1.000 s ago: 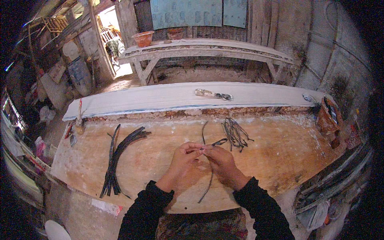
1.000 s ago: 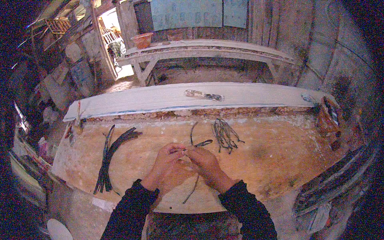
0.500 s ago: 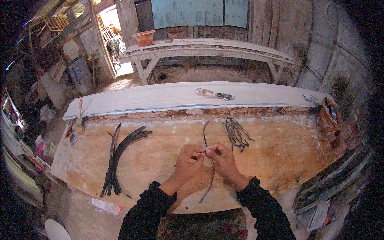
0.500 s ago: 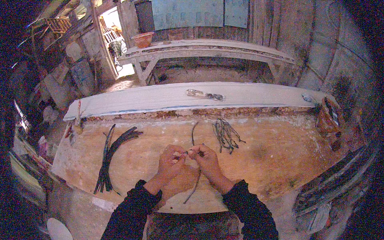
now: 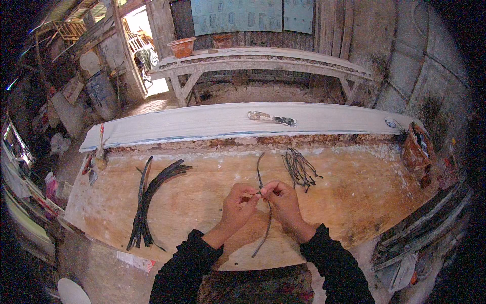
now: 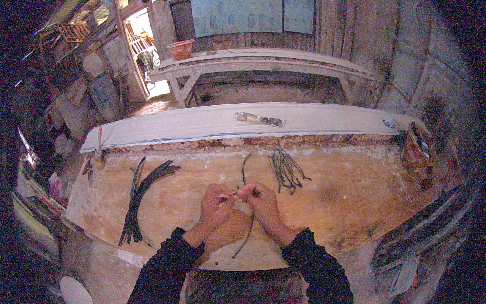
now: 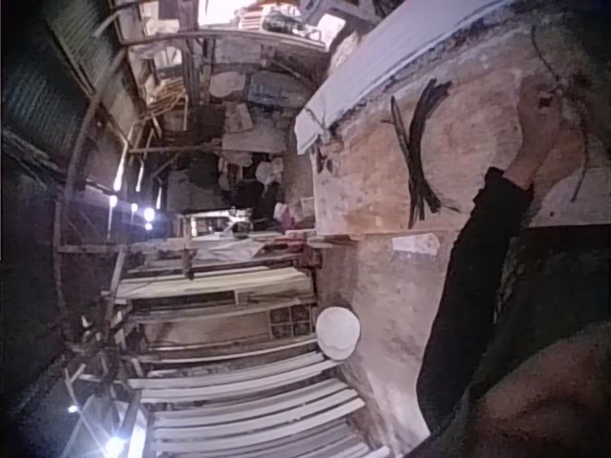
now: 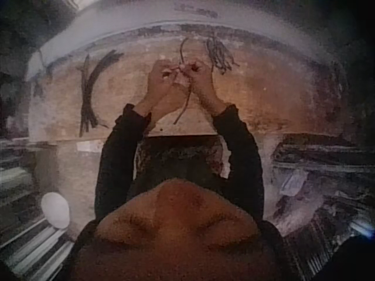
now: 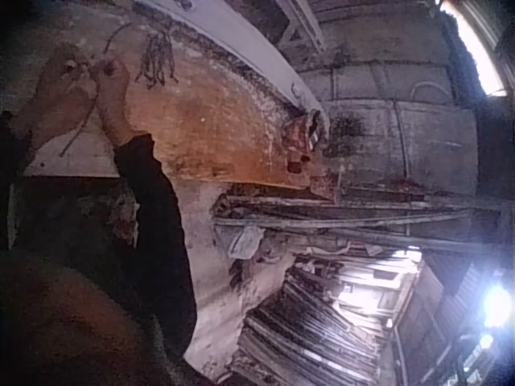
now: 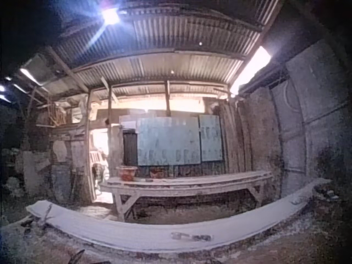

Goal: The person repeatedly picks up black rubber strips from a wooden workbench, folds them, and ties them into loops by hand. The tied loops are placed in a growing pile on the right side of the bench while additional strips remain on the left.

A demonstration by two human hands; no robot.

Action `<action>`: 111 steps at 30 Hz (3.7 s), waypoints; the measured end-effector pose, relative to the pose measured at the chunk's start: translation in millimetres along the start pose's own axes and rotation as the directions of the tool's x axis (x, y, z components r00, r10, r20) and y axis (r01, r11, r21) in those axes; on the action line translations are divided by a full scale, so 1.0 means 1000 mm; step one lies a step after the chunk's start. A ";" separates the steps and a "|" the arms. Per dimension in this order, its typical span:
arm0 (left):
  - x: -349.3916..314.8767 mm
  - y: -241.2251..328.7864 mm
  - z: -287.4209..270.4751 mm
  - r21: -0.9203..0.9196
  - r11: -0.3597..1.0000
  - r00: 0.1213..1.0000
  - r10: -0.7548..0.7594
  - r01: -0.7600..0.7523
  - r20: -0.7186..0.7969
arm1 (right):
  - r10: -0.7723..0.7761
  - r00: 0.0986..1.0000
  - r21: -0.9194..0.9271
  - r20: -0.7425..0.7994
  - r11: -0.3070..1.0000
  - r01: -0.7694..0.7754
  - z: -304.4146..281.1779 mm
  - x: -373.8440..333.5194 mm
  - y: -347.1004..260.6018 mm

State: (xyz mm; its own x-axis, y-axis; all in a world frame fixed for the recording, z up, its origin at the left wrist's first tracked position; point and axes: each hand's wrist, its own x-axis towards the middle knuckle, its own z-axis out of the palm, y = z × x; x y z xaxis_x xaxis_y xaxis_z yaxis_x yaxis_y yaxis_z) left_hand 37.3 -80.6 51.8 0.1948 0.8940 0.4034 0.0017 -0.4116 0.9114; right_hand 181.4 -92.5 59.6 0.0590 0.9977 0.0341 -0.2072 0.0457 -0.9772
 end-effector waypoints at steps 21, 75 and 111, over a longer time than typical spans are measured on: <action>-0.004 -0.005 0.010 -0.171 0.982 0.993 -0.096 0.083 -0.074 | 0.213 0.968 0.366 0.136 0.897 -0.249 -0.004 -0.001 -0.011; 0.011 0.008 -0.002 -0.333 0.859 0.921 -0.370 0.389 0.121 | -0.381 0.919 -0.469 0.098 0.797 0.380 -0.005 -0.002 -0.009; 0.017 -0.002 -0.020 -0.409 0.806 0.862 -0.227 0.428 0.454 | 0.081 0.963 0.382 0.256 0.907 -0.178 0.002 -0.004 -0.028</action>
State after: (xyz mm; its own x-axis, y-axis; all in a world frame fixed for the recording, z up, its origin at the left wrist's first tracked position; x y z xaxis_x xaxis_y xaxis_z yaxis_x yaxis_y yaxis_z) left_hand 21.5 -60.8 58.9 0.6131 0.7831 0.1040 -0.3169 0.1233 0.9404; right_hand 184.8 -98.0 87.0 -0.2099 0.9777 0.0076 -0.5715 -0.1164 -0.8123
